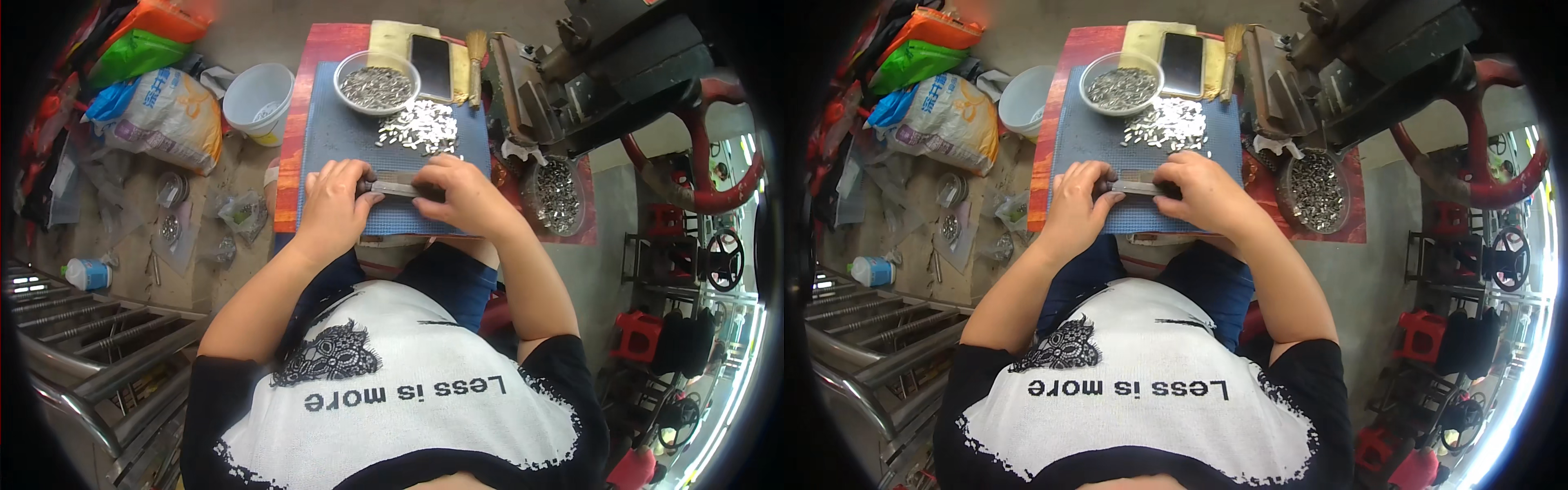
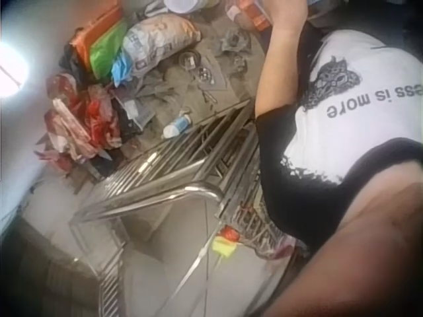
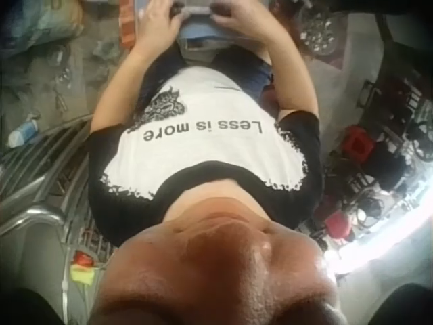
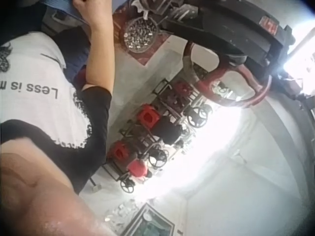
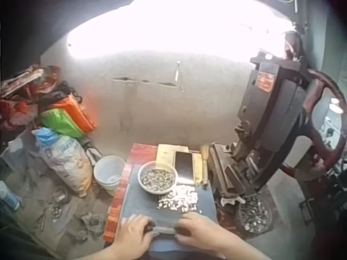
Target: Assembling small metal components on a jig and using a manual press machine to join them.
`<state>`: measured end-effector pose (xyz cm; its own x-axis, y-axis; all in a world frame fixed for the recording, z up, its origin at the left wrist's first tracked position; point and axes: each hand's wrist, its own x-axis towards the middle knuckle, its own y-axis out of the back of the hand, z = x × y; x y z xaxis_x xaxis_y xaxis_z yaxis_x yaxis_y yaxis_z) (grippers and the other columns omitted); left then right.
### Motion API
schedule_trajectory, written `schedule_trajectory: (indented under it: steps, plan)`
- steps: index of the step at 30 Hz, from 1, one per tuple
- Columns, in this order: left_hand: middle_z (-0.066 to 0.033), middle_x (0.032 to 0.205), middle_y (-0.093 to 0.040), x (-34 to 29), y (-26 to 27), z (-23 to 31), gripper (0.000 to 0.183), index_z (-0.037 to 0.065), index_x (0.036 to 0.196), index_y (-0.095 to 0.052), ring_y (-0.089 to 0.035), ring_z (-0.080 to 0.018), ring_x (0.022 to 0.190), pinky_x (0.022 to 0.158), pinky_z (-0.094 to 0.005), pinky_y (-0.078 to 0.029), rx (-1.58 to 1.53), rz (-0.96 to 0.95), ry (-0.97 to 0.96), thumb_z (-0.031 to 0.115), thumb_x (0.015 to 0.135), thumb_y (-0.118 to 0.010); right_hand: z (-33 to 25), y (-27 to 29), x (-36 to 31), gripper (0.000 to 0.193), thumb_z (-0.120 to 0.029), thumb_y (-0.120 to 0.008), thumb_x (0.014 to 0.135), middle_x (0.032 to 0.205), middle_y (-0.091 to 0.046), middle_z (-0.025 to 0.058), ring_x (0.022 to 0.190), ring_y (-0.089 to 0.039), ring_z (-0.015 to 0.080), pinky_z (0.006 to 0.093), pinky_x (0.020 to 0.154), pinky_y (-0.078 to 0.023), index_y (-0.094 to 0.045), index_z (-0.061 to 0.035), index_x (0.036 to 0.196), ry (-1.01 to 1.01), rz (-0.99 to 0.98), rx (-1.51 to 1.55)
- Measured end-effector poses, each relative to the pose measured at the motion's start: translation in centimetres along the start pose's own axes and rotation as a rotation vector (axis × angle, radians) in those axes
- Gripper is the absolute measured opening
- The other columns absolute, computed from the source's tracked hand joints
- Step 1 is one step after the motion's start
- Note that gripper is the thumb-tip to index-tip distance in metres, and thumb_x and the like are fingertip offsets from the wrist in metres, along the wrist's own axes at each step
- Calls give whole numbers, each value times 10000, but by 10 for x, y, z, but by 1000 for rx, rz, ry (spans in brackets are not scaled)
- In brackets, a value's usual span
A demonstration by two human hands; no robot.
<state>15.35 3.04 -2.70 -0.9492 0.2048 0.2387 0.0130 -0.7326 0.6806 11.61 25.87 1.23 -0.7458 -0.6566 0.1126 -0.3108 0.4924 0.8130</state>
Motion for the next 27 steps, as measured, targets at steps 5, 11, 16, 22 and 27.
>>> schedule_trajectory:
  steps: [5, 11, 16, 22, 27]
  plan:
    - [-91, 990, -637, 37, 6, 22, 449, 29, 1182, -600, -596, -241, 913, 848, -382, -426, -102, 106, -180, 152, 788, -777, -4, 35, -12, 194, -83, -734, 765, 828, -607, 84, 760, -600, 170, 313, 688, -500, -654, 4, 919, -146, 206, 157]
    - [-219, 1385, -447, 135, -61, 78, 1129, -18, 1475, -302, -419, -363, 1317, 1094, -458, -349, -220, -31, -222, 463, 641, -890, 30, 108, -25, 294, -230, -746, 761, 772, -677, 172, 706, -675, 287, 366, 678, -530, -681, 29, 884, -502, 811, -224]
    - [-239, 1439, -409, 176, -103, 104, 1337, -40, 1496, -223, -342, -396, 1389, 1148, -478, -288, -283, -54, -294, 504, 504, -934, 48, 122, -26, 346, -274, -721, 755, 839, -699, 207, 793, -694, 349, 407, 744, -542, -713, 17, 943, -557, 654, -319]
    - [-240, 1363, -465, 180, -114, 117, 1276, -38, 1474, -244, -402, -394, 1328, 1113, -481, -313, -191, 67, -270, 504, 522, -897, 40, 128, -25, 317, -278, -724, 800, 842, -698, 220, 818, -692, 369, 417, 759, -540, -727, 19, 912, -535, 511, -380]
    - [-232, 1329, -471, 175, -117, 115, 1214, -40, 1454, -265, -423, -389, 1288, 1095, -462, -333, -157, 135, -305, 449, 544, -902, 76, 135, -37, 290, -261, -662, 898, 884, -702, 223, 811, -706, 338, 366, 737, -530, -719, -4, 1021, -545, 680, -179]
